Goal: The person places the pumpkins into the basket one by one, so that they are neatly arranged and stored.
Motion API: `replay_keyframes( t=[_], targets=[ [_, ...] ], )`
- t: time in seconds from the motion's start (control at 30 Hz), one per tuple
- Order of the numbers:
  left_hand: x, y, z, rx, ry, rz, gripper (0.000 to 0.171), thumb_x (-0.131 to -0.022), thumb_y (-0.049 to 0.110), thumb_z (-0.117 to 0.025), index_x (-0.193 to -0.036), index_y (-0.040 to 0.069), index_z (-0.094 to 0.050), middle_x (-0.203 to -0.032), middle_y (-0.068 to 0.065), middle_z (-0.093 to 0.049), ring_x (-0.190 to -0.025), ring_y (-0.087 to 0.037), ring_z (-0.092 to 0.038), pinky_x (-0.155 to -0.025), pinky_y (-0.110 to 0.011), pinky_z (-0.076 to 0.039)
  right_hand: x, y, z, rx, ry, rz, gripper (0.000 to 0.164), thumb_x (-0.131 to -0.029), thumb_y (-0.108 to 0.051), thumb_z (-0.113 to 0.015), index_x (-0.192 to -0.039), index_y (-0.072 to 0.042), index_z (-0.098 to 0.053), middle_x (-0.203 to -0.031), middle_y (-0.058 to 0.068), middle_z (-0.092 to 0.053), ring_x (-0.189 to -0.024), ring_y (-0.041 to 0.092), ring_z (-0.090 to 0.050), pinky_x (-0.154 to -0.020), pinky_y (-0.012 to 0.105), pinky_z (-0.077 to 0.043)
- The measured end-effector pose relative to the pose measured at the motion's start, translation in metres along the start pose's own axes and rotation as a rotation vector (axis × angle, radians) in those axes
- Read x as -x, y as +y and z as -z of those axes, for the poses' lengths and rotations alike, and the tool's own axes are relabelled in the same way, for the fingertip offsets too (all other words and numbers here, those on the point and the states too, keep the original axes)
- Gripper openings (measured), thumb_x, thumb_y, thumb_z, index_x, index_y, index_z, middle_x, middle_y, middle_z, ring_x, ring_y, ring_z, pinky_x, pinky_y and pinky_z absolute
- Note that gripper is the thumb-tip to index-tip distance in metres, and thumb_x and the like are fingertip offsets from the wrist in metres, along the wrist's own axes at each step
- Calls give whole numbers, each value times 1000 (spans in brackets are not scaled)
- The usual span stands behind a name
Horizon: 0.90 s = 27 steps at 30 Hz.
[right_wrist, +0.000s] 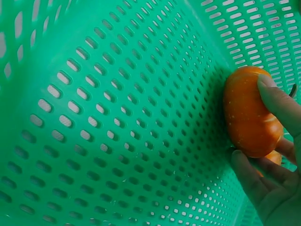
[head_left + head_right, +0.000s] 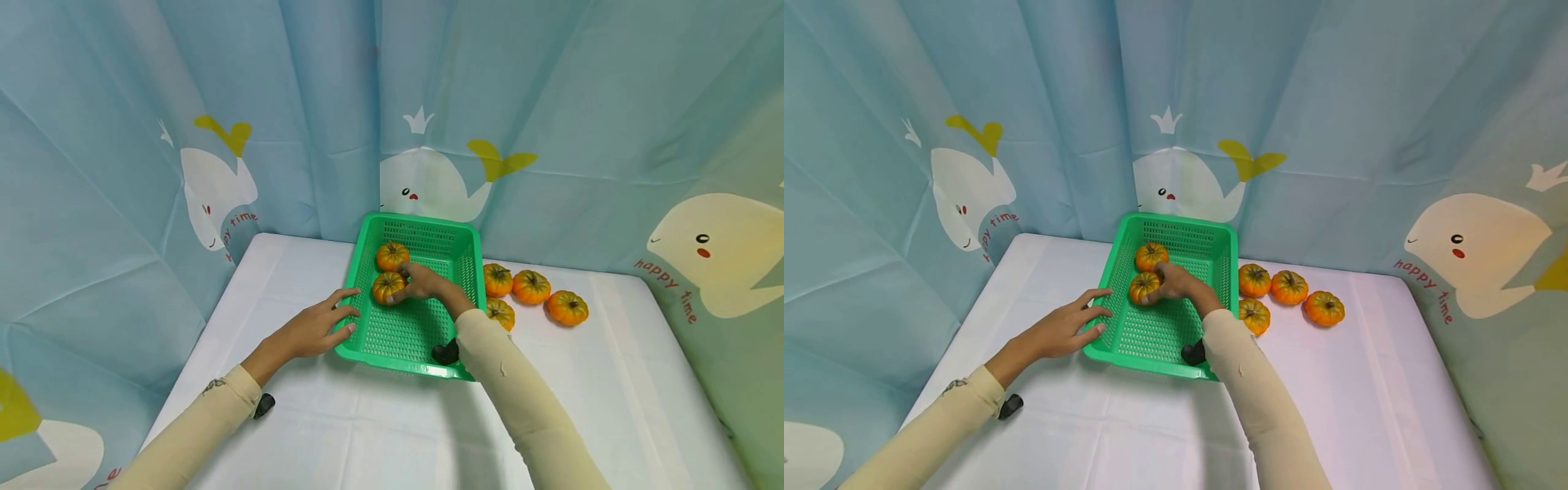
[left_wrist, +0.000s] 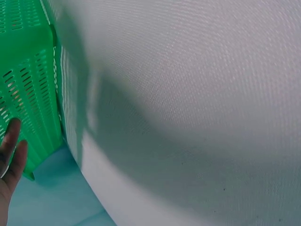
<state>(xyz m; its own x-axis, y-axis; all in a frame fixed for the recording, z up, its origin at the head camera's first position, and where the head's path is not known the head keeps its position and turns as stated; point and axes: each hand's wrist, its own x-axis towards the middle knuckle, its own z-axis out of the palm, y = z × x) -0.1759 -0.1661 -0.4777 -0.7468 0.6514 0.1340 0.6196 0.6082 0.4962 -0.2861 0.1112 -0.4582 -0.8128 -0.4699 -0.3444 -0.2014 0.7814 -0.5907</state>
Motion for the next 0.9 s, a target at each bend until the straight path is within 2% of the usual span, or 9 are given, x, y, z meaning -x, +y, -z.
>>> replay_keyframes(
  t=[0.2, 0.53, 0.9],
  targets=[
    [-1, -1, -1, -8, 0, -8, 38, -106, 38, -50, -130, 12, -63, -162, -6, -29, -104, -26, -68, -84, -42, -55, 0, 2, 0, -10, -26, -24, 84, -85, -34, -82, -151, -4, -40, -148, 23, -46, -135, 40, -47, -110, 53, -41],
    [-2, -2, -2, -26, 5, 4, 37, -105, 38, -50, -130, 14, -63, -162, -3, -29, -109, -24, -67, -86, -41, -55, 0, 4, 2, -13, -52, -21, 80, -85, -27, -82, -148, 0, -41, -143, 25, -51, -131, 39, -51, -107, 51, -44],
    [0, 0, -2, -23, 16, -7, 37, -105, 38, -50, -130, 14, -63, -161, -4, -30, -110, -24, -67, -85, -41, -55, -1, 2, -1, -13, -52, -30, 81, -84, -31, -83, -147, -2, -43, -140, 25, -54, -129, 39, -52, -106, 50, -45]
  ],
)
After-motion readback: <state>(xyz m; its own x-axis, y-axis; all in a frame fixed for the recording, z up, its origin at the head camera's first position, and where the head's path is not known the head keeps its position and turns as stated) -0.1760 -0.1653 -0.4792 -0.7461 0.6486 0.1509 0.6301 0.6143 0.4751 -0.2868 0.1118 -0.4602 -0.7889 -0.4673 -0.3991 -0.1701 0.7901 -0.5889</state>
